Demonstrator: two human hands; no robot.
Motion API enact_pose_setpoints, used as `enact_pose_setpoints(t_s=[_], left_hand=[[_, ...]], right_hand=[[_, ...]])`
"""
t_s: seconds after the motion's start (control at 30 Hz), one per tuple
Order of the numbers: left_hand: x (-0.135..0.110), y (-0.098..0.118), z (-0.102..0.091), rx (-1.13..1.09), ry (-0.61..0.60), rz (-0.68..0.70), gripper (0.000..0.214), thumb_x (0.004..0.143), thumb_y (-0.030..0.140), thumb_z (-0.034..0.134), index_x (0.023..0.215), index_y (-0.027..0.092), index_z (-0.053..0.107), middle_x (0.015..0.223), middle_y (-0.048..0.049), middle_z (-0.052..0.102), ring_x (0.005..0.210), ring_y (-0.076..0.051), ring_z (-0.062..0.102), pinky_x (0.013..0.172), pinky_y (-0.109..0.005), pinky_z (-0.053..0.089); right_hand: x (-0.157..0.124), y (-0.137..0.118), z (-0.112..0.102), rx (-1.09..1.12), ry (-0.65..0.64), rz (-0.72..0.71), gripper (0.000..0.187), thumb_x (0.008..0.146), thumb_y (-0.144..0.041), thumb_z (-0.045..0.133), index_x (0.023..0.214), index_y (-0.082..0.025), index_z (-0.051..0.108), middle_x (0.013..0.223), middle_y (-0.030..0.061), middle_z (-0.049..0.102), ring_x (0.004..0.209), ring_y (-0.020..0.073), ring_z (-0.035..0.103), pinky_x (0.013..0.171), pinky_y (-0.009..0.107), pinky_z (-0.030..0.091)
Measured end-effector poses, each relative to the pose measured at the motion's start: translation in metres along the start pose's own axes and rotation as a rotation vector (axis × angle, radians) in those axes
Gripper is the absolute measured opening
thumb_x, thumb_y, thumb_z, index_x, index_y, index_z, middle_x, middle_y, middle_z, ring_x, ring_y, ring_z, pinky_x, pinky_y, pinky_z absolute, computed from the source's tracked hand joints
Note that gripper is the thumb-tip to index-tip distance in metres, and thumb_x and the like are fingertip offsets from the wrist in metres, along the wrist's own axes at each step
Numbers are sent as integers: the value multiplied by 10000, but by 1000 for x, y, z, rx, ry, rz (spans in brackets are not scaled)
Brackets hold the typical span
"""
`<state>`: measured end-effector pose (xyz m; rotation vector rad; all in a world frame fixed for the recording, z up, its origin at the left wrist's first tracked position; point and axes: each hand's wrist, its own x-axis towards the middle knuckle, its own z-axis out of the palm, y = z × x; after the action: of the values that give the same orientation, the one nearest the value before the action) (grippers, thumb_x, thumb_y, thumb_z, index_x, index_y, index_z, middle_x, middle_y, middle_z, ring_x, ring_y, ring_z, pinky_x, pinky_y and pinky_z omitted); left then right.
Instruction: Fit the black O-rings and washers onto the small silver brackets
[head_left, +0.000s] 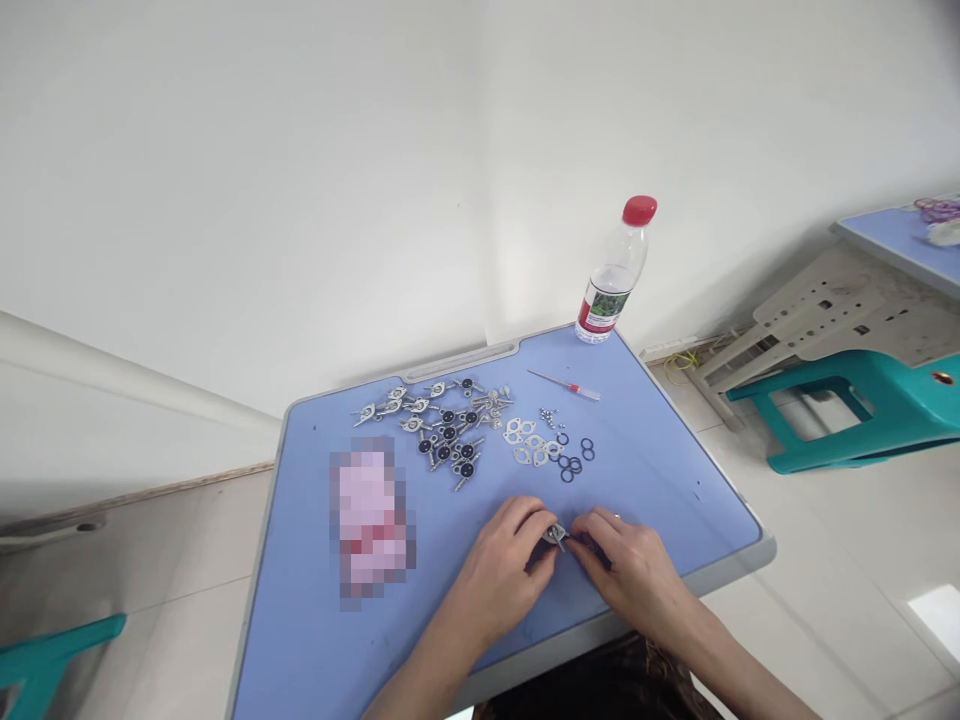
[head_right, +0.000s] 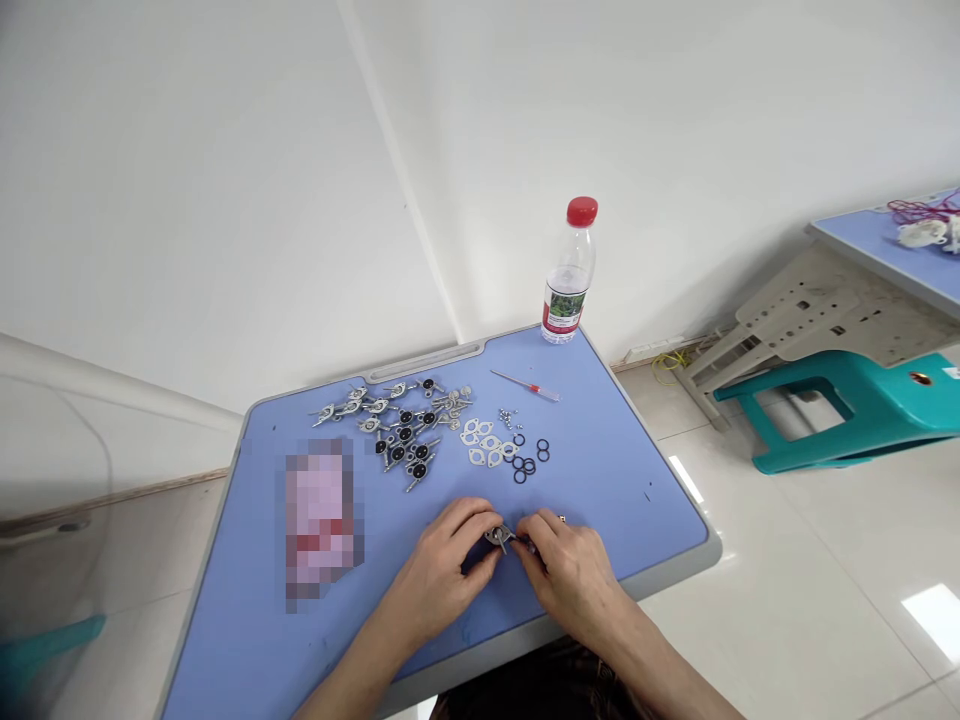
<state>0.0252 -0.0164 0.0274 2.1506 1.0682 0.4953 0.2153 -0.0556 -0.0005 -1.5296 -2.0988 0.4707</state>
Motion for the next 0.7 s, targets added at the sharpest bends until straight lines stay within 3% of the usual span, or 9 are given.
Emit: enact_pose_setpoints(t_s=[0.17, 0.7], left_hand=[[0, -4, 2, 8, -11, 13, 315, 870, 92, 562, 1143, 249, 578, 1087, -44, 567, 1006, -197, 556, 891, -356, 498], [2, -3, 6, -33, 44, -25, 200, 875, 67, 549, 1010, 209, 587, 1046, -28, 577, 979, -179, 558, 871, -334, 486]], right_hand=[[0, 1, 1, -5, 9, -6, 175, 979, -257, 432, 888, -203, 572, 755, 3, 641, 561, 131, 590, 493, 256, 346], [0, -6, 4, -42, 41, 10, 206, 961, -212, 406, 790, -198, 518, 630, -9, 628, 490, 120, 581, 475, 243, 311]])
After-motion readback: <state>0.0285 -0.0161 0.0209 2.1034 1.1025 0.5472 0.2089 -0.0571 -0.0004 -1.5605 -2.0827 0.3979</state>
